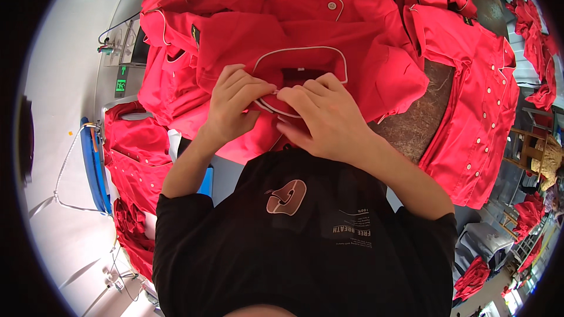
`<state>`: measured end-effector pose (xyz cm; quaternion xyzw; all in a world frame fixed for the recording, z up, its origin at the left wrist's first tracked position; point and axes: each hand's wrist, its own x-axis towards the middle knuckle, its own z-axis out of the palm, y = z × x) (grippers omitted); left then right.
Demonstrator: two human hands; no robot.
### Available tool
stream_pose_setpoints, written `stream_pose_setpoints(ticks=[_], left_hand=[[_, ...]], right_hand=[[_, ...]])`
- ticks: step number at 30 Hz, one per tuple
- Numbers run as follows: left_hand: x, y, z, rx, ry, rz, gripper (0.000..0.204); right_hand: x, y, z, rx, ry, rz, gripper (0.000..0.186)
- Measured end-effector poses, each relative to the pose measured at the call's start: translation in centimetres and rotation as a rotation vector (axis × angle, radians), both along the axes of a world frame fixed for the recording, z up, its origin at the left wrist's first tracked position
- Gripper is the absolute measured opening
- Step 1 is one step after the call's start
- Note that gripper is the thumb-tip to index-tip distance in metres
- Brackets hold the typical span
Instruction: Folding and stacking red jackets on an industrial workbench.
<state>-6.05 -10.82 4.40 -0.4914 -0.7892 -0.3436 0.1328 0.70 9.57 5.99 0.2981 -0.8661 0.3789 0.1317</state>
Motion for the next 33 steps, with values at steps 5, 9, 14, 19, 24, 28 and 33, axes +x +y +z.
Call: stream_pose_setpoints(ticks=[5,9,14,19,24,28,33], left_hand=[[-0.9,-0.6,1.2,-0.008,0.225,0.004,0.043],[-1.5,-0.7,3.9,-0.154,0.124,-0.055,0.037],[-3.5,-0.8,9.6,-0.336,0.004,-0.143,0.033],[-9.6,7.4,15.1,-0.833,0.152,0.229,0.041],[-8.8,8.8,-1.6,-0.004,0.194,0.285,0.035],[-0.1,8.1,-7.8,-0.252,-0.265,0.358,0.046],[-1.9,11.0,-12.3,-0.337,-0.014,0.47,0.064]], right_hand=[[0.2,1.7,0.6,0.235,-0.022,-0.147,0.046],[0.5,4.3,1.2,0.322,-0.111,-0.266,0.04],[0.0,6.6,4.3,0.101,-0.223,-0.204,0.026],[-8.5,9.5,3.6,0.038,-0.072,-0.491,0.02],[-10.0,10.3,-3.7,0.089,0.432,-0.678,0.015],[-2.5,10.3,-7.9,-0.248,-0.869,-0.705,0.02],[-1.1,6.8,-12.6,-0.271,-0.758,-0.764,0.03]])
